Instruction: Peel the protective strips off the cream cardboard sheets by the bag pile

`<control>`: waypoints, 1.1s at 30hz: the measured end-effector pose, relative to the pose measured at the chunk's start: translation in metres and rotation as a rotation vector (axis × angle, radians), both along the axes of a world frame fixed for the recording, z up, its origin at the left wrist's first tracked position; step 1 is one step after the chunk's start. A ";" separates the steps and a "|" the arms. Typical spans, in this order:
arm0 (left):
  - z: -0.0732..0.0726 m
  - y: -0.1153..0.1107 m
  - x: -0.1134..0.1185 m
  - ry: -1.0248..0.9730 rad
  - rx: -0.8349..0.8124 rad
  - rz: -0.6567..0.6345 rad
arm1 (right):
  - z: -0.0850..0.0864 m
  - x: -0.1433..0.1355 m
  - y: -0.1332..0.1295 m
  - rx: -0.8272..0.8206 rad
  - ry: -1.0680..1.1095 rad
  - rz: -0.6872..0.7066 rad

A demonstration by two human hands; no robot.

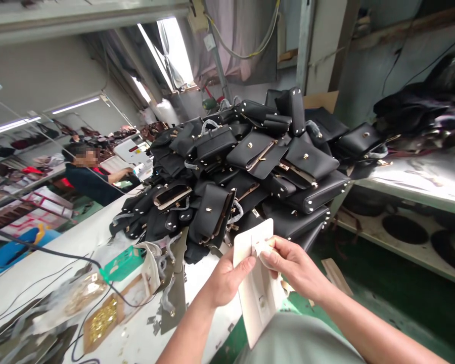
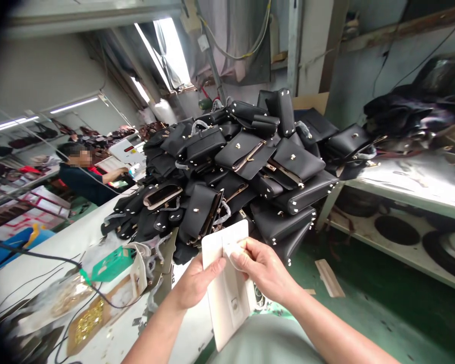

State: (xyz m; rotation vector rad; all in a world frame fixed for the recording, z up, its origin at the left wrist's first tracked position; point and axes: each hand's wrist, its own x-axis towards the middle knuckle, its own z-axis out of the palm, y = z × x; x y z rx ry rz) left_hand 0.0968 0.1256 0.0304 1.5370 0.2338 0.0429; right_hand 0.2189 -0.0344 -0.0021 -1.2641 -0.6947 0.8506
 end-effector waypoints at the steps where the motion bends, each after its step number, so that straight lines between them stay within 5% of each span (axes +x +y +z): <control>1: 0.004 -0.001 0.001 -0.002 0.004 -0.012 | 0.001 0.000 0.002 -0.001 -0.006 -0.016; 5: 0.016 -0.007 0.004 -0.054 0.124 0.037 | 0.004 -0.003 0.010 -0.055 -0.016 -0.068; 9: 0.016 -0.016 0.013 -0.041 0.164 0.232 | 0.003 -0.009 0.016 -0.167 -0.097 -0.151; 17: -0.019 -0.020 0.028 -0.058 0.003 0.525 | -0.011 -0.020 0.022 -0.190 -0.766 -0.304; 21: -0.041 0.003 0.042 0.028 -0.257 0.779 | -0.008 -0.042 0.013 -0.122 -1.016 -0.045; 23: -0.049 0.014 0.044 0.040 -0.369 0.824 | -0.007 -0.047 0.006 -0.108 -0.914 0.009; 28: -0.062 0.012 0.030 0.070 -0.506 0.666 | -0.022 -0.028 -0.010 -0.202 -0.469 -0.297; 33: -0.068 -0.007 0.012 0.063 -0.570 0.564 | -0.049 -0.022 -0.018 -0.228 -0.253 -0.236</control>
